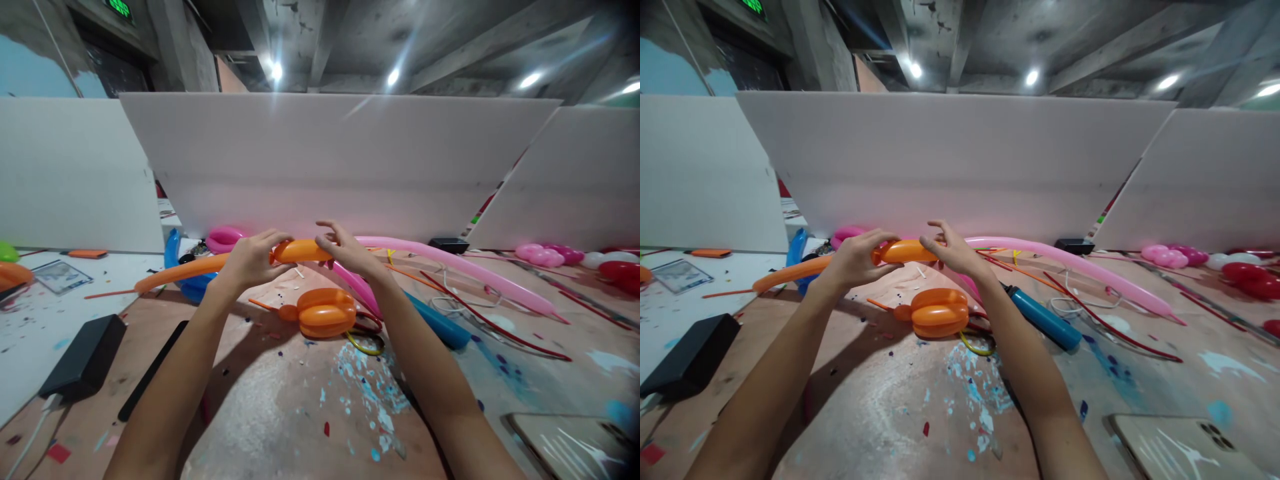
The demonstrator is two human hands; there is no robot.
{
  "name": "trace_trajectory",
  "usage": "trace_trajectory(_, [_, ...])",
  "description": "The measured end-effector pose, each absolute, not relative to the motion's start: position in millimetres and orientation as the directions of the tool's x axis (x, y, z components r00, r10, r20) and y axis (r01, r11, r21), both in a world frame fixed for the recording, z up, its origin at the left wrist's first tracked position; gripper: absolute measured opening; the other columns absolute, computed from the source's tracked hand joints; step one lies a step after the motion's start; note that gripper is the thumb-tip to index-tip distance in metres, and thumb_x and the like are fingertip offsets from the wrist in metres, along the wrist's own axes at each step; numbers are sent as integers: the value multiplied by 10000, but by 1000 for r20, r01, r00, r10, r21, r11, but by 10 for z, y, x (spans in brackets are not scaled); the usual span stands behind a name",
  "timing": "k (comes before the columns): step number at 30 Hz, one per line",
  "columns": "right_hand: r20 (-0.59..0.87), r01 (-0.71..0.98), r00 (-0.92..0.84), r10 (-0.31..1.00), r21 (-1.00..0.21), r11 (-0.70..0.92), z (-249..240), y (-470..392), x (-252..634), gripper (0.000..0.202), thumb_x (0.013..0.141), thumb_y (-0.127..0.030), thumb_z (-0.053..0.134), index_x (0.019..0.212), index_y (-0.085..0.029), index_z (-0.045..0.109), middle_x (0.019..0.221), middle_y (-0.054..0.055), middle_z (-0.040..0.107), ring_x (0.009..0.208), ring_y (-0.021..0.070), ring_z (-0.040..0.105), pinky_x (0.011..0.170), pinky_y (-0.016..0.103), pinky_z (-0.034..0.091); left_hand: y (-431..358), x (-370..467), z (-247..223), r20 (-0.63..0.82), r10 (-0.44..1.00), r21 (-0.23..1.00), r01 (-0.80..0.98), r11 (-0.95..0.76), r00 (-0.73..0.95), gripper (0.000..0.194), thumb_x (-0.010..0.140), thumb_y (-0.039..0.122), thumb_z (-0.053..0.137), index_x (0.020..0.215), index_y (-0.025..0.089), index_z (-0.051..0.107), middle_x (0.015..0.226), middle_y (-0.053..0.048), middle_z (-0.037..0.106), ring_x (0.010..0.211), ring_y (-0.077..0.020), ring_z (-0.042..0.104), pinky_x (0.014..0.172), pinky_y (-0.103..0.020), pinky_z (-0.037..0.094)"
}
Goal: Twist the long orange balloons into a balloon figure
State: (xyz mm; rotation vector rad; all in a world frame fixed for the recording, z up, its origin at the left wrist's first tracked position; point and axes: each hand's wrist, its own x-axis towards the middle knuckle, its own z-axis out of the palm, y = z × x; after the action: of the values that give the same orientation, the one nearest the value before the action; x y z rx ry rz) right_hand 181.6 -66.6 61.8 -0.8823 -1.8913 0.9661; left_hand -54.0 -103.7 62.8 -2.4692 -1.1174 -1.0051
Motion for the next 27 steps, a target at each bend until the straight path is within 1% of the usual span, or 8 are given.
trace_trajectory(4, [294, 238, -452, 842, -870, 431, 634, -710, 1785, 550, 770, -466, 698, 1213, -184, 533, 696, 15, 634, 503, 116, 577, 443, 224, 460, -1037, -517, 620, 709, 540, 32, 744, -667, 454, 369, 785, 346, 671, 1119, 212, 594, 1028, -55, 670, 776, -157, 634, 671, -261, 466])
trace_trajectory(8, [395, -142, -379, 837, -919, 369, 608, -715, 1687, 446, 695, -359, 784, 1058, -207, 575, 799, 1, 647, 615, 103, 608, 527, 203, 488, -1053, -510, 617, 819, 388, -35, 712, -702, 423, 400, 760, 382, 694, 1091, 193, 571, 1029, -76, 643, 807, -169, 631, 641, -255, 475])
trace_trajectory(12, [208, -424, -568, 796, -903, -67, 502, -694, 1479, 303, 779, -380, 700, 994, -198, 588, 879, 20, 680, 730, 131, 656, 617, 235, 530, -1154, -433, 632, 911, 67, -243, 663, -708, 406, 331, 729, 324, 700, 1008, 189, 585, 967, -83, 613, 814, -183, 611, 634, -272, 482])
trace_trajectory(16, [31, -450, -776, 630, -727, -519, 419, -755, 1280, 323, 923, -461, 483, 872, -151, 563, 705, 20, 660, 626, 129, 635, 584, 247, 546, -1272, -229, 614, 870, -121, -403, 548, -733, 478, 221, 723, 222, 638, 935, 201, 582, 803, -39, 593, 676, -154, 543, 593, -279, 459])
trace_trajectory(19, [19, -438, -841, 540, -610, -661, 407, -838, 1231, 397, 954, -507, 382, 763, -175, 484, 583, -15, 579, 499, 98, 553, 465, 199, 496, -1308, -69, 576, 826, -197, -454, 417, -787, 528, 155, 723, 218, 577, 878, 214, 575, 719, -19, 570, 643, -159, 520, 613, -312, 464])
trace_trajectory(21, [38, -456, -839, 542, -594, -663, 421, -887, 1250, 397, 938, -534, 388, 748, -192, 453, 570, -27, 543, 503, 92, 537, 471, 189, 495, -1308, -8, 556, 820, -209, -437, 346, -830, 533, 152, 713, 233, 555, 863, 222, 567, 706, -13, 563, 665, -170, 524, 671, -349, 484])
trace_trajectory(23, [95, -498, -809, 580, -635, -590, 448, -926, 1293, 349, 894, -529, 464, 788, -197, 469, 612, -29, 547, 564, 100, 563, 560, 209, 534, -1300, 3, 545, 855, -171, -347, 294, -891, 489, 197, 701, 268, 556, 892, 220, 560, 734, -21, 563, 708, -186, 534, 720, -384, 498])
trace_trajectory(27, [266, -552, -704, 658, -789, -271, 501, -961, 1366, 296, 756, -396, 640, 954, -203, 535, 786, -11, 611, 736, 133, 629, 744, 270, 552, -1262, -64, 522, 946, 38, -62, 295, -953, 321, 268, 734, 323, 526, 978, 213, 533, 920, -73, 580, 893, -231, 571, 819, -440, 503])
